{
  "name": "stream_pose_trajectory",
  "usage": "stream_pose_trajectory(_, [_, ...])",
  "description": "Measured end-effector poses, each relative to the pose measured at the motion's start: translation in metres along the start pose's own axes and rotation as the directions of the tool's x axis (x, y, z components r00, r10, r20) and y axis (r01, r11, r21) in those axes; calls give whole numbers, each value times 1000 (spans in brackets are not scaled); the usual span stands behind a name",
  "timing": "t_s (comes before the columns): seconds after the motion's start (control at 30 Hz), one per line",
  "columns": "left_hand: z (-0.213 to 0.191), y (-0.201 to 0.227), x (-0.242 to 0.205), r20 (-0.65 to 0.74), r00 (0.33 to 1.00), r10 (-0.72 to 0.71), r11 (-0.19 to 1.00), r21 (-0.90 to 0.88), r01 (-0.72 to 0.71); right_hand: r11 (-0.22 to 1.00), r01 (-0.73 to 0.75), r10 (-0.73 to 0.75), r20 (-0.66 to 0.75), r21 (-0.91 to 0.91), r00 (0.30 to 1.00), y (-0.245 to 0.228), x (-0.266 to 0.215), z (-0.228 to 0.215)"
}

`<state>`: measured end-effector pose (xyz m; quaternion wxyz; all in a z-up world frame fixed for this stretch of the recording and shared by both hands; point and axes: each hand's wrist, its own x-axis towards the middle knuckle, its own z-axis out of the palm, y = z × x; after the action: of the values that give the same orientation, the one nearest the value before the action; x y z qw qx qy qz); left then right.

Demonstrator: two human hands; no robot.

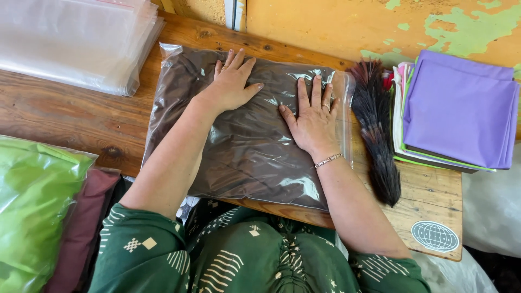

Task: The person smooths a brown fabric on a wooden table using a feather duster, then folds it and places it into a clear plastic bag. They press out air and seal the bag, leaving the packaged fabric on the table.

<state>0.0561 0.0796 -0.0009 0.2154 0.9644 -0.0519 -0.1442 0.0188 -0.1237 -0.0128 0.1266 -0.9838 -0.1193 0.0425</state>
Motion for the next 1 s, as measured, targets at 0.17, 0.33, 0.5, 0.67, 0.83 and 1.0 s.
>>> stream_pose_trajectory(0.17, [-29, 23, -21, 64, 988, -143, 968, 217, 126, 1000, 15, -15, -30, 10, 999, 5, 2, 6])
stream_pose_trajectory(0.33, [-49, 55, -23, 170, 914, -369, 812, 537, 228, 998, 53, -58, -118, -43, 991, 15, 6, 23])
stream_pose_trajectory(0.5, [-52, 114, -15, 86, 996, -4, 960, 281, -20, 997, 72, -75, -166, -22, 983, 18, 9, 28])
stream_pose_trajectory(0.67, [27, 105, 77, -141, 933, 332, 943, 47, -329, 996, 60, -68, -146, -61, 987, 17, 11, 25])
stream_pose_trajectory(0.83, [41, 93, 87, -298, 898, 322, 881, -254, -400, 999, 2, -1, -50, 33, 999, 10, 3, 4])
stream_pose_trajectory(1.0, [57, 79, 102, -292, 901, 321, 918, -137, -372, 976, 20, 8, -130, 218, 991, 13, 6, -4])
